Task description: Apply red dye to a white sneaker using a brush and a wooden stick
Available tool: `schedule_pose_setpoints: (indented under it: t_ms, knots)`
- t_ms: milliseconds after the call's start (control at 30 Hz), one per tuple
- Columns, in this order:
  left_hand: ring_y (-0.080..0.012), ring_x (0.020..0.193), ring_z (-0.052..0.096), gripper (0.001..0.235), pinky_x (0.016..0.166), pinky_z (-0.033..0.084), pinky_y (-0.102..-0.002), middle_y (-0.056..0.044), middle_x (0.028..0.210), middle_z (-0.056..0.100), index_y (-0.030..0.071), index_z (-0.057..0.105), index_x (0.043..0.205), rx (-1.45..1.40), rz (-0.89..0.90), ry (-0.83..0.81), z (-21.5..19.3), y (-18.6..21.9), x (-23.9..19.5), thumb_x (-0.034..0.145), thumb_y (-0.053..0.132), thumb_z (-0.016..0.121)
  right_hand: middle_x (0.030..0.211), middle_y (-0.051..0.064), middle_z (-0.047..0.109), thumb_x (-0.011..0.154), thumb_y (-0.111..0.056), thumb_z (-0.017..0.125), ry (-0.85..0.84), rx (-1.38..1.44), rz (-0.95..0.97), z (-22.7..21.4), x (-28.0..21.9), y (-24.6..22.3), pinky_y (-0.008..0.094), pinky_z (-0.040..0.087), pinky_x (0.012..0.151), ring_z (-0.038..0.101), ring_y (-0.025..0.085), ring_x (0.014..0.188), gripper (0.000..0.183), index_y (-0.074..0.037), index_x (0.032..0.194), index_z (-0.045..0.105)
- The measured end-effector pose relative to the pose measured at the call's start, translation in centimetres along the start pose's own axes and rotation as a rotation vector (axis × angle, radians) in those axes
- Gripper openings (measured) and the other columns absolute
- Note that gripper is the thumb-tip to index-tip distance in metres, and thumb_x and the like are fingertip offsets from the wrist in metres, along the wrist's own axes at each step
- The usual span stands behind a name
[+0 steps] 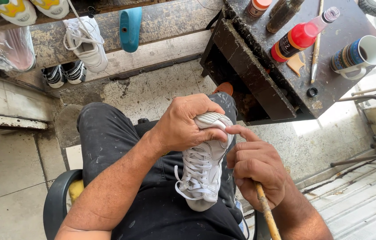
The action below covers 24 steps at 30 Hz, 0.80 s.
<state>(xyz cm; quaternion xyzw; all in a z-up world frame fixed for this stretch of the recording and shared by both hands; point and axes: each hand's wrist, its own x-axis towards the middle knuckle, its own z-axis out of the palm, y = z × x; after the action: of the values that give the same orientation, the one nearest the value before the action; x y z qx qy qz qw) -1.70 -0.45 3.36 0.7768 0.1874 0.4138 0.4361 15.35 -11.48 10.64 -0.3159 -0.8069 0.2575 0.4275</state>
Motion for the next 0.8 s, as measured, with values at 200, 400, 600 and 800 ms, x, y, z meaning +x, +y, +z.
schedule_pose_setpoints:
  t_ms: [200,400,600,800]
  knots:
    - [-0.018,0.08,0.065,0.044,0.076,0.052,-0.032,-0.003,0.089,0.068,0.01,0.07,0.103,0.027,0.021,0.001,0.5,-0.5,0.1,0.078,0.043,0.085,0.06,0.004,0.045,0.093,-0.006,0.04,0.045,-0.055,0.005,0.2,0.4,-0.1,0.063,0.051,0.101,0.05,0.02,0.051,0.02,-0.009,0.074,0.046]
    - [-0.0207,0.077,0.063,0.037,0.073,0.049,-0.035,-0.003,0.085,0.067,0.012,0.069,0.1,0.078,0.03,-0.006,1.1,-0.8,0.3,0.08,0.037,0.087,0.058,0.004,0.042,0.089,-0.004,0.04,0.016,-0.046,0.038,-0.2,1.0,0.0,0.062,0.051,0.103,0.05,0.021,0.052,0.018,-0.009,0.072,0.044]
    - [-0.0223,0.081,0.064,0.054,0.074,0.05,-0.036,-0.005,0.09,0.067,0.01,0.067,0.104,-0.013,0.083,-0.067,2.2,-0.6,1.0,0.092,0.061,0.054,0.058,0.007,0.046,0.1,-0.01,0.05,0.215,0.411,0.064,-1.4,1.0,1.9,0.066,0.058,0.105,0.066,0.023,0.06,0.015,-0.009,0.086,0.046]
    - [-0.0241,0.09,0.071,0.033,0.079,0.058,-0.038,-0.008,0.098,0.068,0.015,0.071,0.116,-0.218,-0.052,0.065,1.7,-0.6,0.2,0.089,0.031,0.079,0.087,0.017,0.068,0.097,-0.016,0.057,0.337,0.116,0.513,-4.6,-1.4,8.8,0.027,0.051,0.047,0.066,0.017,0.058,0.024,-0.002,0.102,0.075]
